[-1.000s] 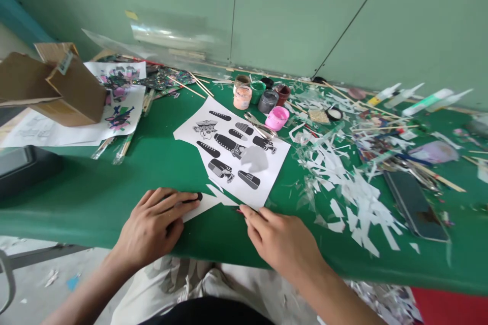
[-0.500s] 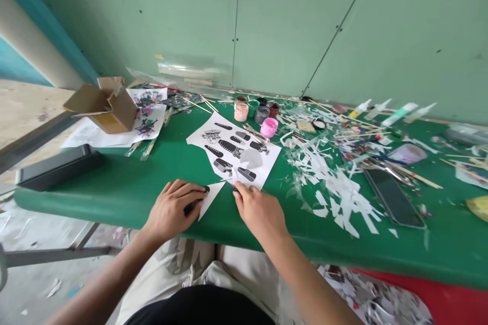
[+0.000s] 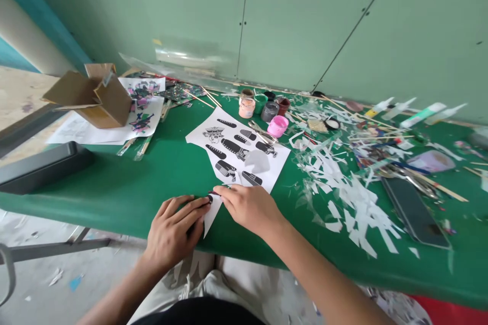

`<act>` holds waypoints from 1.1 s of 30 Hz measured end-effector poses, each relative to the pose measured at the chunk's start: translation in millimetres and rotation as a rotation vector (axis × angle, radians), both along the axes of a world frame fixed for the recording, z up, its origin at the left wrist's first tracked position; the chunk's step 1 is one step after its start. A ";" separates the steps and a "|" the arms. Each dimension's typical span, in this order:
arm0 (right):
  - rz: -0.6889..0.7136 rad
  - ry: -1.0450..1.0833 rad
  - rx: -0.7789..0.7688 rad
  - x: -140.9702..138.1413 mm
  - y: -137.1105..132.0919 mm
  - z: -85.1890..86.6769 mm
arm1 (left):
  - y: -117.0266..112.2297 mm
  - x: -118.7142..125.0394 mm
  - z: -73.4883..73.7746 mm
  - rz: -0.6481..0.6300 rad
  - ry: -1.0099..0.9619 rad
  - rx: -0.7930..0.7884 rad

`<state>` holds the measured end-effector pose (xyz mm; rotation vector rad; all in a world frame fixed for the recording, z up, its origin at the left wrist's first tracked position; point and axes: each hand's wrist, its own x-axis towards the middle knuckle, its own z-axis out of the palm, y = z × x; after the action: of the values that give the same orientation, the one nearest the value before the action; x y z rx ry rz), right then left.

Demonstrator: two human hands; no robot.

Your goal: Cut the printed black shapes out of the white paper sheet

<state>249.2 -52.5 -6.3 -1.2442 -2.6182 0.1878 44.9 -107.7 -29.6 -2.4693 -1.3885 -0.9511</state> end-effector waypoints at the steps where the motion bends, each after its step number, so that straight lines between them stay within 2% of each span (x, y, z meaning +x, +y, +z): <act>1: 0.016 0.001 0.004 1.1 1.3 -0.9 | 0.2 0.2 -0.1 -0.002 -0.005 -0.005; 19: 0.097 -0.074 0.069 5.8 6.1 2.3 | 2.3 -0.4 0.3 0.001 -0.037 -0.060; 23: 0.161 -0.159 0.089 7.7 13.4 7.9 | 2.7 -0.1 0.8 0.004 -0.041 -0.074; 29: 0.327 -0.226 0.111 13.9 26.1 11.2 | 3.1 0.4 2.6 0.007 -0.041 -0.081; 33: 0.343 -0.259 0.126 16.2 20.8 10.7 | 3.2 0.8 4.1 0.007 -0.043 -0.088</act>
<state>265.4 -31.7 4.4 -0.8197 -2.9985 -0.0868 45.6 -104.5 -25.5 -2.5194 -1.4827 -0.9665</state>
